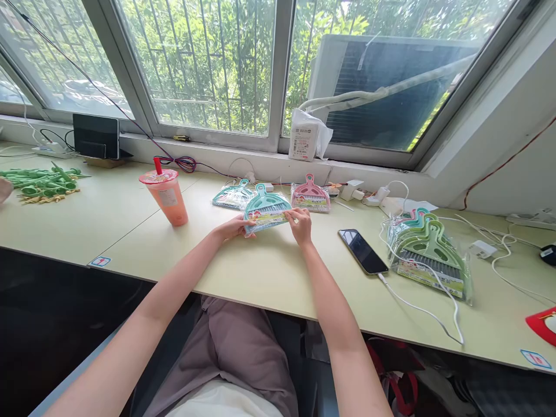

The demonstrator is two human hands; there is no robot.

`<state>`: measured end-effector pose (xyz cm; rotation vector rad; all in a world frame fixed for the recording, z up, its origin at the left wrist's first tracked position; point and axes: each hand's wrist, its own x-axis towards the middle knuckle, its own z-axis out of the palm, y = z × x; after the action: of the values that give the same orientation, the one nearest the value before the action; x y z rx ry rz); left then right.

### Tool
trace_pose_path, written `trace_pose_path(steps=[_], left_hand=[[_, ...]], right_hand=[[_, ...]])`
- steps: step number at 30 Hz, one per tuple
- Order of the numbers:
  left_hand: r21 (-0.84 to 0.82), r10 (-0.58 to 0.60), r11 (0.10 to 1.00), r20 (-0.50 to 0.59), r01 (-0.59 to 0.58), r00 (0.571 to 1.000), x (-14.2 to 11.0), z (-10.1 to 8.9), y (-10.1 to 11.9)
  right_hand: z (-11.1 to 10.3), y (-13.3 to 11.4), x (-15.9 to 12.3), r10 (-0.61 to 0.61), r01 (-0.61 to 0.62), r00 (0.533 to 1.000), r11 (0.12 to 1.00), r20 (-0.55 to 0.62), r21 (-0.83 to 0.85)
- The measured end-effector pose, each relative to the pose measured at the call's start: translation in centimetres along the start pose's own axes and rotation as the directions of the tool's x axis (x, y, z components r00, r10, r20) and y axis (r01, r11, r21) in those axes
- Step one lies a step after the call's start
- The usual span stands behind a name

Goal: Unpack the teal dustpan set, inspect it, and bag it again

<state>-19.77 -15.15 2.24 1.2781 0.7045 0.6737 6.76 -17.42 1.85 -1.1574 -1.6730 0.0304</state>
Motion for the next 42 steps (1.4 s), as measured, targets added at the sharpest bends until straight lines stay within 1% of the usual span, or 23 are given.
trace_pose_path(steps=[5, 7, 8, 10, 11, 13, 15, 17, 18, 19, 21, 23, 25, 28, 29, 30, 31, 32, 34, 35, 38, 40, 42], left_hand=[[0.151, 0.112, 0.982, 0.037, -0.116, 0.993, -0.2, 0.8, 0.4], [0.19, 0.13, 0.972, 0.051, -0.138, 0.99, -0.3, 1.1, 0.6], [0.212, 0.136, 0.966, 0.061, -0.146, 0.989, -0.4, 1.2, 0.7], [0.25, 0.143, 0.955, 0.076, -0.157, 0.987, -0.6, 1.2, 0.9], [0.265, 0.144, 0.951, 0.077, -0.159, 0.987, -0.6, 1.1, 1.0], [0.292, 0.137, 0.944, 0.073, -0.152, 0.988, -0.7, 0.8, 1.1], [0.318, 0.11, 0.939, 0.077, -0.129, 0.991, -0.8, 0.5, 1.1], [0.337, 0.069, 0.937, 0.081, -0.092, 0.994, -0.8, 0.4, 1.1], [0.342, 0.046, 0.937, 0.076, -0.069, 0.996, -0.7, 0.5, 1.1], [0.344, 0.029, 0.938, 0.062, -0.049, 0.998, -0.7, 0.6, 1.1], [0.34, 0.037, 0.939, 0.019, -0.041, 0.999, -0.7, 0.8, 1.2], [0.318, 0.093, 0.944, -0.01, -0.085, 0.996, -0.9, 1.0, 1.5], [0.275, 0.141, 0.95, 0.03, -0.144, 0.99, -1.2, 1.1, 1.7], [0.229, 0.15, 0.956, 0.155, -0.183, 0.976, -1.4, 1.5, 1.7], [0.234, 0.163, 0.953, 0.147, -0.194, 0.976, -1.2, 1.8, 1.5], [0.245, 0.183, 0.948, 0.094, -0.201, 0.979, -1.0, 2.1, 1.3], [0.255, 0.201, 0.947, 0.006, -0.196, 0.98, -0.6, 2.4, 1.0], [0.256, 0.211, 0.95, -0.107, -0.178, 0.972, -0.2, 2.6, 0.7], [0.219, 0.191, 0.968, -0.318, -0.124, 0.929, 0.6, 2.7, 0.2], [0.189, 0.166, 0.977, -0.394, -0.098, 0.904, 1.0, 2.6, 0.0], [0.151, 0.141, 0.986, -0.527, -0.071, 0.838, 1.7, 2.1, -0.3], [0.178, 0.173, 0.98, -0.574, -0.084, 0.8, 1.7, 1.9, -0.3], [0.239, 0.23, 0.965, -0.586, -0.106, 0.777, 1.6, 2.0, -0.3]], right_hand=[[0.0, -0.9, 0.0, 0.009, 0.005, 0.985, 0.997, -0.171, 0.081], [-0.1, -1.3, 0.0, 0.051, -0.028, 0.981, 0.992, -0.186, 0.126], [-0.1, -1.4, 0.0, 0.085, -0.058, 0.982, 0.985, -0.167, 0.163], [-0.1, -1.3, 0.1, 0.179, -0.147, 0.98, 0.949, -0.092, 0.277], [-0.1, -1.2, 0.1, 0.235, -0.205, 0.971, 0.913, -0.045, 0.354], [-0.3, -0.7, 0.2, 0.334, -0.336, 0.937, 0.793, 0.099, 0.508], [-0.7, -0.1, 0.2, 0.374, -0.477, 0.878, 0.654, 0.297, 0.587], [-1.0, 0.5, 0.1, 0.375, -0.596, 0.802, 0.561, 0.465, 0.575], [-1.1, 0.7, 0.0, 0.378, -0.633, 0.772, 0.536, 0.511, 0.559], [-1.1, 0.8, 0.0, 0.39, -0.653, 0.755, 0.519, 0.526, 0.552], [-0.8, 0.8, 0.0, 0.431, -0.664, 0.747, 0.489, 0.506, 0.565], [-0.4, 0.8, 0.1, 0.488, -0.661, 0.745, 0.453, 0.454, 0.598], [-0.1, 0.9, 0.4, 0.559, -0.66, 0.728, 0.414, 0.397, 0.627], [0.0, 1.1, 0.5, 0.627, -0.65, 0.705, 0.383, 0.332, 0.656], [-0.1, 1.1, 0.5, 0.636, -0.65, 0.701, 0.383, 0.322, 0.657], [0.0, 1.1, 0.4, 0.638, -0.651, 0.701, 0.389, 0.319, 0.651], [0.0, 1.1, 0.3, 0.631, -0.656, 0.704, 0.403, 0.325, 0.638], [0.1, 0.9, 0.2, 0.617, -0.662, 0.711, 0.424, 0.338, 0.618], [0.3, 0.3, 0.1, 0.561, -0.661, 0.737, 0.483, 0.377, 0.574], [0.5, 0.0, 0.0, 0.526, -0.654, 0.751, 0.51, 0.399, 0.559], [0.9, -0.9, 0.0, 0.444, -0.626, 0.78, 0.548, 0.441, 0.555], [1.0, -1.2, 0.0, 0.424, -0.625, 0.781, 0.544, 0.458, 0.561], [1.2, -1.1, -0.1, 0.431, -0.632, 0.775, 0.54, 0.462, 0.556]])
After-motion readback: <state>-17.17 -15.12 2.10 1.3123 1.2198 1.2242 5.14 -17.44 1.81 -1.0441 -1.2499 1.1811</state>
